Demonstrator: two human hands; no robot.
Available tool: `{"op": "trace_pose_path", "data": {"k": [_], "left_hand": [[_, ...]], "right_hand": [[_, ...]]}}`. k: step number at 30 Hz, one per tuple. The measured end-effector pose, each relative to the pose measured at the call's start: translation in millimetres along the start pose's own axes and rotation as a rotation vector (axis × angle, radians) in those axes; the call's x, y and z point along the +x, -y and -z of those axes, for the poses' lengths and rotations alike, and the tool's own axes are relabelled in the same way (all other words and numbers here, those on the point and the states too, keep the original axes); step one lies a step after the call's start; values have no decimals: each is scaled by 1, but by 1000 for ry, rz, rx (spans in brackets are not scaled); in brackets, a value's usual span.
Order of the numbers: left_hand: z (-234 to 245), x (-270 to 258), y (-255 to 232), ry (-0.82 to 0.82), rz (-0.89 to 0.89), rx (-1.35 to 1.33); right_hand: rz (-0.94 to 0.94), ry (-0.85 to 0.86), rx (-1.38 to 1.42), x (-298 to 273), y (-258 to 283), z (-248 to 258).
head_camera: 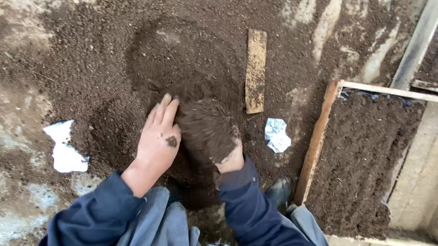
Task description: The person mixes soil with their hands, repeatedly scooping and crumbling the dirt. They also handle small pieces of paper or foil, crumbling them and mixing them into the soil pile.
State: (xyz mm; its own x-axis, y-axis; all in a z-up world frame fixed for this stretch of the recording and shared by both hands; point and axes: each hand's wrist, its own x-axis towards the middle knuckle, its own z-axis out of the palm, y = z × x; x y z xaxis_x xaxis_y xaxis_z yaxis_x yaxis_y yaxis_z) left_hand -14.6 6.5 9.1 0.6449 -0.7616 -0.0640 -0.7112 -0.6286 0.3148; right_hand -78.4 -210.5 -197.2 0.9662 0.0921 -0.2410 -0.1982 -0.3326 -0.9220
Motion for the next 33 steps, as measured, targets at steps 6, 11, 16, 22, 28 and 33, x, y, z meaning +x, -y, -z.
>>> {"op": "trace_pose_path", "data": {"k": [6,11,16,22,28,33], "left_hand": [[-29,12,-10,182,-45,383],[-31,2,-4,-56,-62,113],[-19,7,-1,-116,-68,-1],[-37,-3,-3,-64,-50,40],[-51,-2,8,-46,-89,-88],[-44,-7,5,-17,-41,-60]], "right_hand": [[-268,-194,-202,-2,121,2],[-351,-547,265,-54,140,41],[-424,-526,251,-31,206,7],[-536,-403,103,-8,206,1],[-434,-666,423,-14,142,13],[-58,-408,-19,-35,235,6]]}}
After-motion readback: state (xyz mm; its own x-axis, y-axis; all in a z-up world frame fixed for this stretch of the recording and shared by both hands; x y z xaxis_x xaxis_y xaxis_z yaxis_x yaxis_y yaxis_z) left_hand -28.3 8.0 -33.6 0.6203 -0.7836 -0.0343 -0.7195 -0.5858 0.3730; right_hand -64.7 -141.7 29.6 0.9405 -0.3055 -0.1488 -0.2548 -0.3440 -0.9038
